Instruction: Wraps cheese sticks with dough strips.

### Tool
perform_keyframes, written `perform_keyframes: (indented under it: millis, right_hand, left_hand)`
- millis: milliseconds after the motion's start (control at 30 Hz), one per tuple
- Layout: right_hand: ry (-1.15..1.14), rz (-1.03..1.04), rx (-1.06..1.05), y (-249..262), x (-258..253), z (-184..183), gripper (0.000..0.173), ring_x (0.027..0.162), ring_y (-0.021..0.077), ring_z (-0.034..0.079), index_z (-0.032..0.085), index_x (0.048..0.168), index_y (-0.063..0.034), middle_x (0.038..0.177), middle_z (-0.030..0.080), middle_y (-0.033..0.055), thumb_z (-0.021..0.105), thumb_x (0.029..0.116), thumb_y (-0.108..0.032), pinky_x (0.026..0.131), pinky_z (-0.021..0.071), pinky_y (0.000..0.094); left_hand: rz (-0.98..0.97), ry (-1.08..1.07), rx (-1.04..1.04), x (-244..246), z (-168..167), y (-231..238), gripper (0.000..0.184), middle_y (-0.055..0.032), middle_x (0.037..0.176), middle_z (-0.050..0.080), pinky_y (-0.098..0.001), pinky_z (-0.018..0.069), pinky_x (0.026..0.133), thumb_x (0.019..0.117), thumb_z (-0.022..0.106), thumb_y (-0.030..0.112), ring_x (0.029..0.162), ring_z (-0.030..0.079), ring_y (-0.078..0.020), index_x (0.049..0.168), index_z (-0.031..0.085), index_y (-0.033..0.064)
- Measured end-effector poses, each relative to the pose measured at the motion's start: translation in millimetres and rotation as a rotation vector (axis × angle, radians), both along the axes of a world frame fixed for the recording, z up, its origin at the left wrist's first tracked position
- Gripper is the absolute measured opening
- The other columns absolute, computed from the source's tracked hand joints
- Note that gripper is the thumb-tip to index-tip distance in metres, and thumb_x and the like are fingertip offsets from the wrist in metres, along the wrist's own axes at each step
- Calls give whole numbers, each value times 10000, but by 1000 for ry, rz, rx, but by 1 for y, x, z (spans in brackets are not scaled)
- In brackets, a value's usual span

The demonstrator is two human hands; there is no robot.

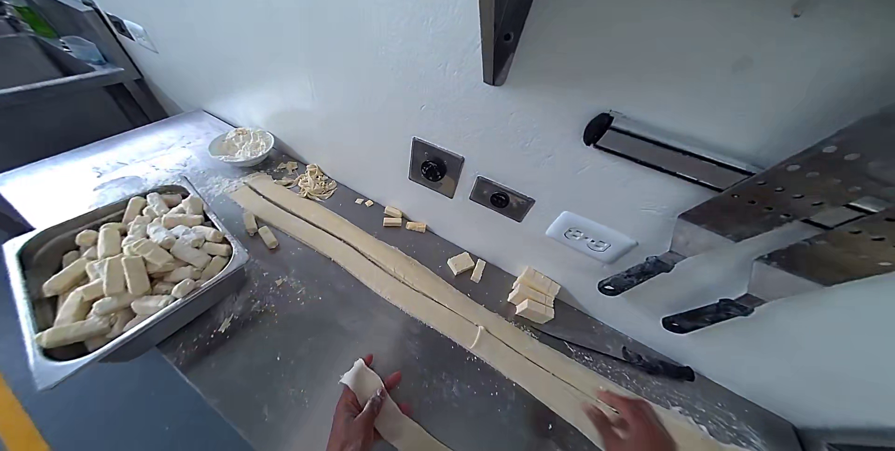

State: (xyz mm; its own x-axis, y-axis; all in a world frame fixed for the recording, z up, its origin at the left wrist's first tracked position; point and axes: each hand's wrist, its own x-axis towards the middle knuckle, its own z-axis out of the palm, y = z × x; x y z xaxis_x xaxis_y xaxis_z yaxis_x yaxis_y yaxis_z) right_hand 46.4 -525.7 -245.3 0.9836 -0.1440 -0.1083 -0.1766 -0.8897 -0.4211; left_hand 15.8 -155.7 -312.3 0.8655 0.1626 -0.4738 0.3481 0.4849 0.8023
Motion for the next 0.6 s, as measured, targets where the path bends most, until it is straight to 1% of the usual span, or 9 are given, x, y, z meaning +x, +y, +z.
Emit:
perform_keyframes:
  millis: [33,100,167,267,333,400,467,533,600]
  right_hand:
    - [-13,67,71,36,25,1,425,1105,460,658,658,1256,88,1209,652,321,651,1004,-254,978,523,593]
    - [-2,124,145,99,81,-3,410,1097,396,678,648,1274,75,1182,687,265,613,1027,-251,994,527,542]
    - [35,104,135,141,137,-15,488,1195,414,622,566,1381,83,1286,628,292,583,1043,-269,1052,483,526]
    - [11,43,81,162,205,-48,597,1315,517,504,461,1490,58,1434,481,373,646,1015,-254,1096,411,619]
    - [1,51,74,161,228,-67,542,1301,543,504,499,1467,54,1397,520,376,658,1006,-182,1092,382,672]
    - [17,-9,78,162,231,-68,440,1249,510,561,551,1399,69,1315,597,341,627,1003,-108,1070,406,662]
    - [7,-97,123,170,211,-56,455,1173,494,603,524,1392,91,1245,629,329,627,983,-82,1016,439,660]
    - [-13,-27,233,190,166,-45,419,1095,441,633,537,1359,106,1199,637,308,614,988,-73,964,493,601]
    - [-35,149,361,229,106,-45,340,1024,336,689,608,1271,99,1169,674,254,612,973,-65,907,570,481]
  left_hand:
    - [16,16,-11,4,-1,6,479,-156,1121,746,-399,649,747,1071,388,23,885,770,-267,1533,264,40]
    - [85,67,-55,13,-7,17,326,-159,1040,766,-380,645,740,1108,341,121,863,773,-261,1375,471,-16]
    - [154,104,-102,23,-14,27,301,-153,1008,771,-351,638,746,1108,356,115,860,772,-236,1243,561,-59]
    - [189,120,-156,39,-18,38,247,-150,1036,759,-342,631,773,1071,425,18,894,764,-219,1281,522,-71]
    - [180,124,-174,45,-20,48,286,-161,1090,743,-358,627,804,1052,452,-14,938,755,-225,1332,475,-69]
    - [190,149,-188,50,-19,57,277,-172,1106,738,-359,621,816,1050,463,-12,955,751,-227,1322,468,-66]
    - [210,180,-220,56,-19,65,249,-171,1081,746,-348,622,808,1091,418,66,939,756,-224,1293,485,-61]
    - [237,183,-240,62,-19,73,283,-164,1050,750,-339,622,799,1116,371,137,917,757,-217,1263,509,-61]
    - [243,141,-194,64,-22,79,254,-161,1070,745,-329,616,813,1100,399,86,931,750,-201,1240,528,-82]
